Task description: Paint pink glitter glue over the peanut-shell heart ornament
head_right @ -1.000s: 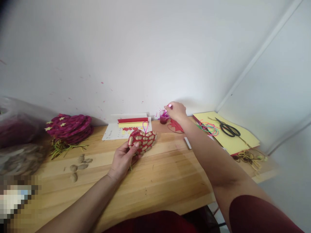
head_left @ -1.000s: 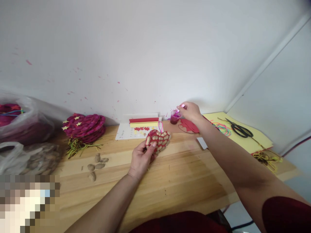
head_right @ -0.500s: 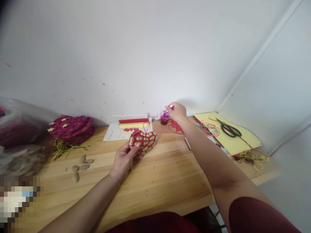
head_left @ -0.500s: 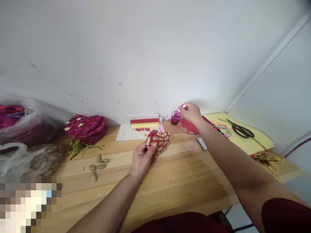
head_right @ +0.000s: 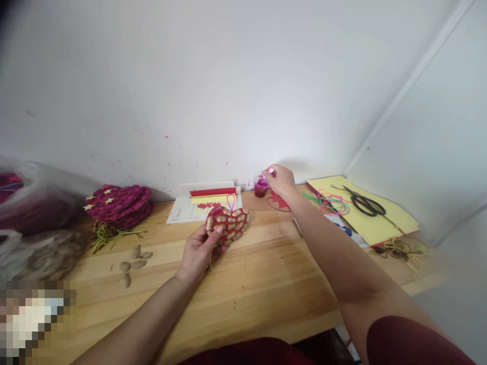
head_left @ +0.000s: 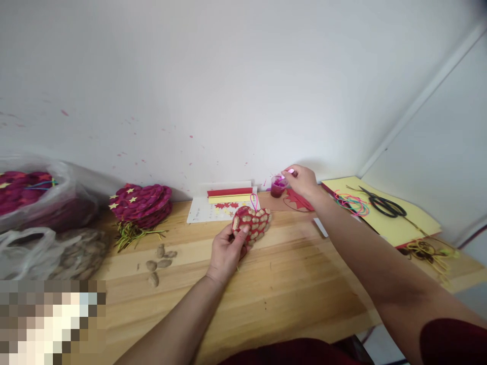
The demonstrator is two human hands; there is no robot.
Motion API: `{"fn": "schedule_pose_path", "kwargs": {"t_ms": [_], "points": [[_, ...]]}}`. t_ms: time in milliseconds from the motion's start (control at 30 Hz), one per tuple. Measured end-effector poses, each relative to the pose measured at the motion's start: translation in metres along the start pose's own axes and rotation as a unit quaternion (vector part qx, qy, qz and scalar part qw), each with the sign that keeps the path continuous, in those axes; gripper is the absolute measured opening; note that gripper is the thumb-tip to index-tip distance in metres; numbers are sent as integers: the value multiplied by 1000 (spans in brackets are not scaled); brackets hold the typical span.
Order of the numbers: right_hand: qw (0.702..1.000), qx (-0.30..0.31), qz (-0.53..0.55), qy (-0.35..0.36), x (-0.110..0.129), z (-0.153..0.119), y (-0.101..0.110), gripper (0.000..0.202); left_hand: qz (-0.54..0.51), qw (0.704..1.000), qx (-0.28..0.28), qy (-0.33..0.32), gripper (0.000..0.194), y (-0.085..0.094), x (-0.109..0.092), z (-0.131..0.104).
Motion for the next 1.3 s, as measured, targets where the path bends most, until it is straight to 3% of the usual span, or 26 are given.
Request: {"fn": "schedule_pose_path", "kwargs": {"t_ms": [233,367,433,500,633,733,833,1000,1167,1300], "points": [[997,-49,63,-12,-2,-9,10,17,-4,1000,0,-6,56,1,1,1],[983,-116,136,-51,-1,-23,27,33,0,1000,-4,-12,56,1,3,2],[951,-138,263,-91,7,-40,34,40,-2,1000,-4,-20,56,1,3,3],[893,-115,418,-121,22,-63,34,42,-9,1000,-4,-25,57,1,3,3],[844,-84,525,-70,64,-112,28,34,-16,999,-2,-33,56,0,2,3],[852,-86,515,-35,81,-138,20,26,9,998,-8,-63,53,2,0,2],[880,-92,466,19,85,-154,16,17,66,989,-26,-129,43,6,-3,2],[920,-110,335,171,90,-172,27,9,152,961,-58,-223,27,11,-13,0],[919,-75,298,249,98,-179,31,23,189,936,-55,-293,21,9,-21,-5],[913,-63,302,267,103,-180,31,28,196,932,-61,-299,19,10,-19,-5]]}}
Point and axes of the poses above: each hand's wrist, its own z-axis towards the middle knuckle, its own y-axis out of the back of the hand, x = y × z, the point moved 4 cm from there along z, towards the middle knuckle, and after that the axes turned 11 degrees about z, right-handed, at the moved point
